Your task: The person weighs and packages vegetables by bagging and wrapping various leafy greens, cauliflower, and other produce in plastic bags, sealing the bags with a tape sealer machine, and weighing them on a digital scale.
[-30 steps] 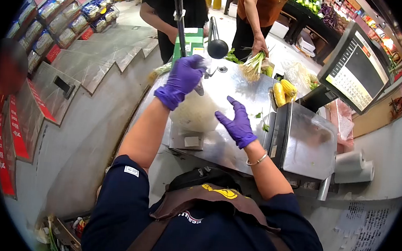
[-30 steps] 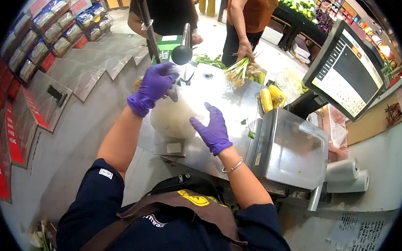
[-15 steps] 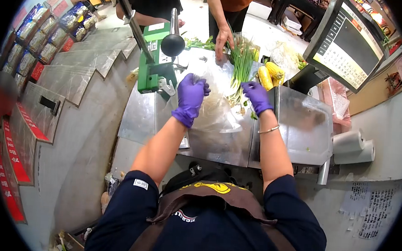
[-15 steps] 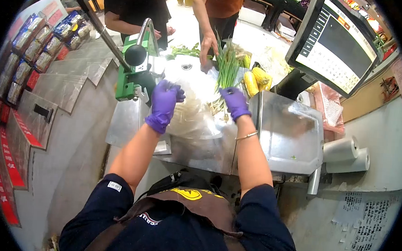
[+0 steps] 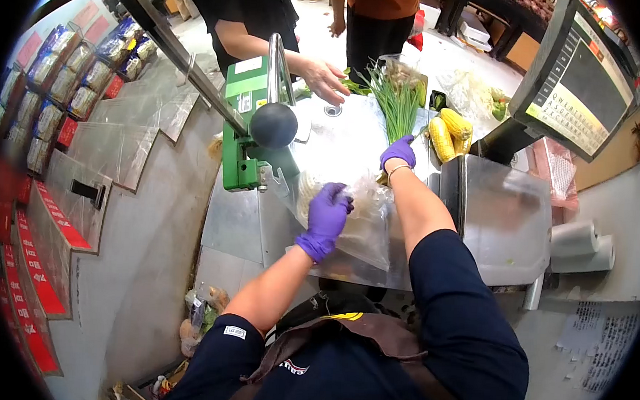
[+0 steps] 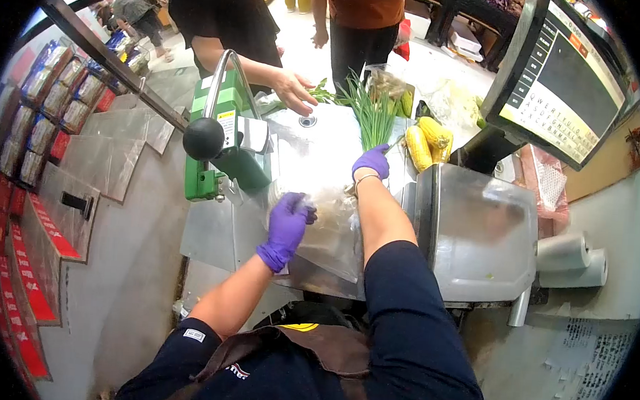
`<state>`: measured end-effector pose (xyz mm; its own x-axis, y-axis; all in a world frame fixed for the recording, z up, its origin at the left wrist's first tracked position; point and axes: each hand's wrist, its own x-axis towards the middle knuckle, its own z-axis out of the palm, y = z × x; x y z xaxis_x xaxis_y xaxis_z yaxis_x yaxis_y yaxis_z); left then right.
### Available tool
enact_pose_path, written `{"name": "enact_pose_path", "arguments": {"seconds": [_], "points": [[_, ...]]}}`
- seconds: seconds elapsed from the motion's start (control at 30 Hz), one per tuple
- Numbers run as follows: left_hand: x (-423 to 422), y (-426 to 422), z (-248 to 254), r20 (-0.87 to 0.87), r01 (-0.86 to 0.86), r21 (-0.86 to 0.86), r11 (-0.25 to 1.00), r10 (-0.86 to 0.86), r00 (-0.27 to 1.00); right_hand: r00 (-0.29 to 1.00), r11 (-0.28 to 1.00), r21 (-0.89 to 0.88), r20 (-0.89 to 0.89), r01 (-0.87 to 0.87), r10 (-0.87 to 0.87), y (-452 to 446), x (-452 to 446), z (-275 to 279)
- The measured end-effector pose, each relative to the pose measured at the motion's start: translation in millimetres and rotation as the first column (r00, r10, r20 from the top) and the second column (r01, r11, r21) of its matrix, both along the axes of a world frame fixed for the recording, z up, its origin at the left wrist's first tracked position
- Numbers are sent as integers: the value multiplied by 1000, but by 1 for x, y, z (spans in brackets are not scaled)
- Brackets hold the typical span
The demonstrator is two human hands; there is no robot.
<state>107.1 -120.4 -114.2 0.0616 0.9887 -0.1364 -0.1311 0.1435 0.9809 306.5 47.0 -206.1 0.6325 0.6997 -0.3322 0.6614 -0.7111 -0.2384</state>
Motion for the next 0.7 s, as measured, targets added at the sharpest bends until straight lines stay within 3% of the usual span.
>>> {"name": "enact_pose_path", "arguments": {"seconds": [0.03,0.1,0.2,0.3,0.33,0.37,0.43,0.5,0.53,0.57,0.63,0.67,0.7], "points": [[-1,-9,-12,-225,28,127,992,2,974,1000,999,31,-1,12,-12,1,4,-4],[-3,-31,1,-557,241,378,894,12,830,999,992,125,-40,15,-10,-2,15,-5],[-13,-58,25,-945,651,259,713,46,325,985,976,219,-169,15,23,-3,46,-2],[-26,-54,-46,-990,747,133,651,51,132,878,968,246,-451,-52,162,9,77,19],[-27,-49,-50,-987,762,156,628,83,134,826,957,286,-526,-53,203,11,87,24],[-26,-42,-59,-982,761,188,621,139,128,755,965,255,-622,-56,208,-7,85,67],[-18,-28,-72,-961,758,250,602,247,121,524,910,403,-798,95,298,-40,91,106],[-7,-4,-68,-958,723,274,634,246,147,646,885,448,-640,-126,416,-78,99,161],[-2,7,-64,-953,706,296,643,252,170,515,881,455,-728,-132,453,-97,107,181],[3,17,-59,-947,687,316,654,256,193,481,844,518,-710,-138,514,-130,100,218],[13,32,-46,-964,683,248,687,244,105,504,847,492,-690,-199,519,-172,120,246],[14,36,-39,-962,678,270,684,219,162,481,854,493,-715,-168,507,-195,125,260],[17,36,-35,-964,680,258,687,227,136,454,859,493,-740,-138,497,-217,129,274]]}}
